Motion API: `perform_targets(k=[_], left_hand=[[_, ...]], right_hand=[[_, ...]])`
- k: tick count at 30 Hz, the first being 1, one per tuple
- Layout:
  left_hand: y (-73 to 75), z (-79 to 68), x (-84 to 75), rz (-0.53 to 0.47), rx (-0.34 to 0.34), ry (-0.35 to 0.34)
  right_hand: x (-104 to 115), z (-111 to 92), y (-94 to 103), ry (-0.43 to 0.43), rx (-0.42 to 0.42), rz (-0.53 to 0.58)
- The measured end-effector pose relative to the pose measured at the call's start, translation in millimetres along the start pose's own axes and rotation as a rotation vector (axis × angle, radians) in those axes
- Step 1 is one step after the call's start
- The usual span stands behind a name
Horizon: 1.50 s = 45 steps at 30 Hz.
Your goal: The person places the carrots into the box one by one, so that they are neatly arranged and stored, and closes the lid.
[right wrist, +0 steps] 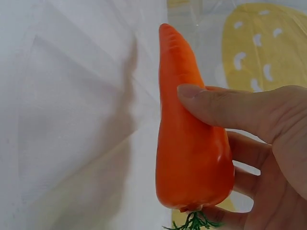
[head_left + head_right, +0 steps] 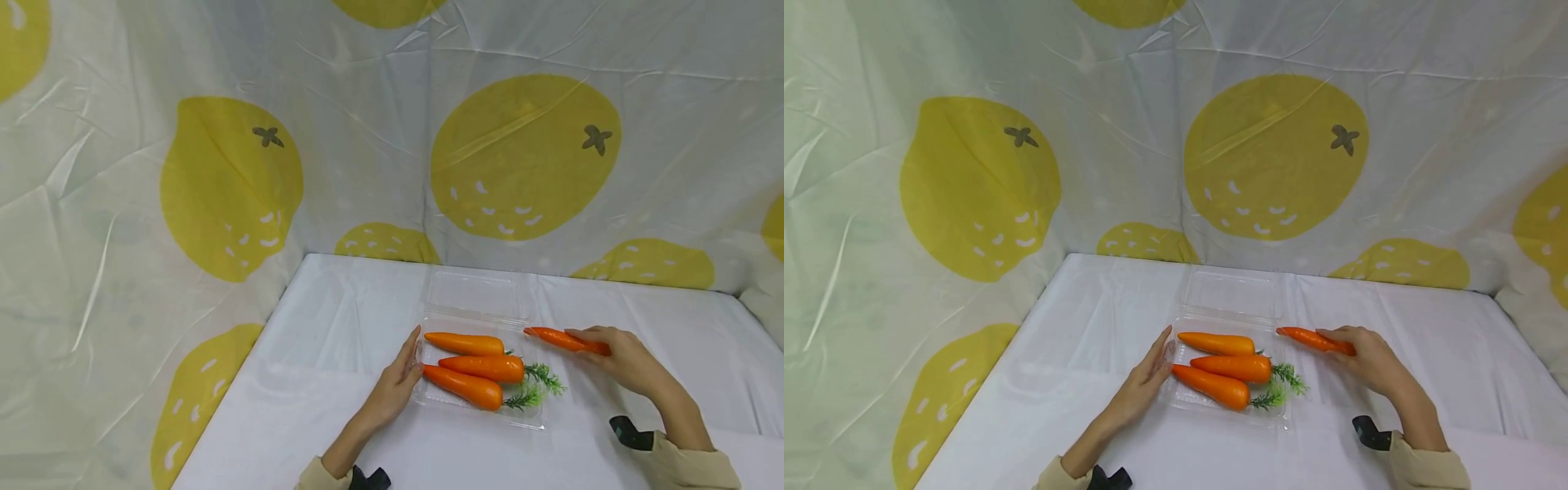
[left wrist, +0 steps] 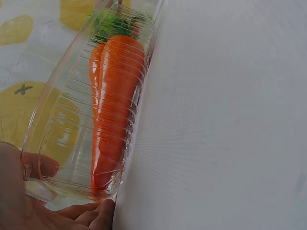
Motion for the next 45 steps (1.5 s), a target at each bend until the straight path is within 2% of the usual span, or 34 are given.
perform_targets(k=[13, 21, 35, 45], left_hand=[[0.8, 0.7, -1.1, -0.008, -0.005, 0.001], [0.1, 0.5, 0.3, 0.002, -0.006, 0.003], [-0.4, 0.3, 0.9, -0.003, -0.005, 0.006], [-0.8, -0.1, 1.2, -0.007, -0.004, 0.012]], right_hand=[[13, -1, 13.4, -0.031, 0.000, 0.004], [13, -6, 19.6, -0.031, -0.020, -0.004], [8, -9, 26.2, -0.080, -0.021, -0.020], [9, -11, 33.6, -0.074, -0.058, -0.038]])
Point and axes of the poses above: each hand's wrist, its own z-axis towards the middle knuckle, its own y-axis out of the back of the hand, x = y × z, the point moved 6 cm from there along z, towards the middle knuckle, and after that the axes turned 6 degrees about z, right-handed, at the moved point
